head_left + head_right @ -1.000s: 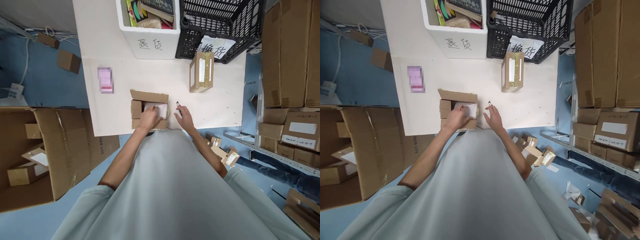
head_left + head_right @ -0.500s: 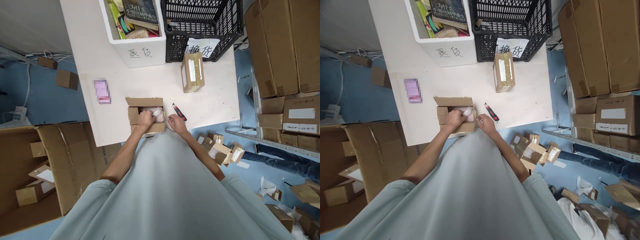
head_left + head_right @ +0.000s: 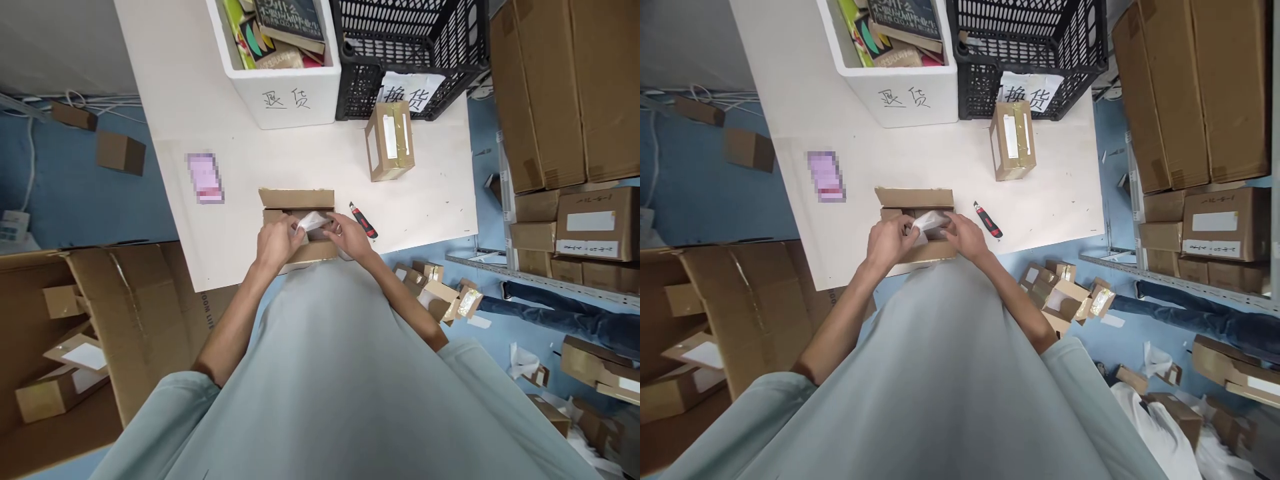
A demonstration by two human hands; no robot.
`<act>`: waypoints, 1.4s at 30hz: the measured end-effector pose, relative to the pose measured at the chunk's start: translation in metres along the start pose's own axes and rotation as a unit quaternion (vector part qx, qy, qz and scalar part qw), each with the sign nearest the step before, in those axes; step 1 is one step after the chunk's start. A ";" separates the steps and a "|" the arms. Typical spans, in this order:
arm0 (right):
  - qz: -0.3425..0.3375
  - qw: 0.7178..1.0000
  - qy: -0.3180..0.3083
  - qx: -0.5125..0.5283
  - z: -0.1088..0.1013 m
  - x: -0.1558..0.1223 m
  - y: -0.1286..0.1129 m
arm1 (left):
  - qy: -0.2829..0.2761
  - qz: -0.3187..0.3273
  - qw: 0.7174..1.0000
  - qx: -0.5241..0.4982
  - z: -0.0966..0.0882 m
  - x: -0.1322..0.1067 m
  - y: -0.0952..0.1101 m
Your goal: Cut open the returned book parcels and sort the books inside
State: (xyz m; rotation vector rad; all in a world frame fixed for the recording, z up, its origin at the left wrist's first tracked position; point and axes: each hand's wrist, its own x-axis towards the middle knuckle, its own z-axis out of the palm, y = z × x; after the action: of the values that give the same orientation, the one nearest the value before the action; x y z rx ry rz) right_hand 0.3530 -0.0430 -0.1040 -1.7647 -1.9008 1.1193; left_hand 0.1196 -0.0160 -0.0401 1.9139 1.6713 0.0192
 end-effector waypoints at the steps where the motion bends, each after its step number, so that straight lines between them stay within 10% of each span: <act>1: -0.006 1.000 -0.002 0.005 0.000 0.002 -0.007 | 0.011 0.013 1.000 -0.019 -0.005 -0.003 0.001; 11: -0.068 0.992 0.066 0.088 -0.028 0.016 -0.069 | 0.163 0.099 0.952 -0.237 -0.049 -0.012 -0.003; 20: -0.131 0.960 0.105 0.223 -0.053 0.002 -0.130 | 0.114 0.191 0.933 -0.283 -0.073 0.005 -0.017; 31: 0.023 0.978 0.169 0.122 -0.027 -0.007 -0.086 | 0.095 0.212 0.868 -0.440 -0.087 0.024 -0.031; 42: -0.112 0.948 0.160 0.251 -0.039 0.047 -0.121 | 0.072 0.180 0.890 -0.413 -0.079 0.024 -0.007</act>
State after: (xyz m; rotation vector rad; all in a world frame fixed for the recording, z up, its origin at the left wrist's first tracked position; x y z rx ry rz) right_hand 0.2868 0.0221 -0.0050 -1.3163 -1.4213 1.0395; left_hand 0.0879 0.0385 0.0131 1.5167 1.0760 0.8925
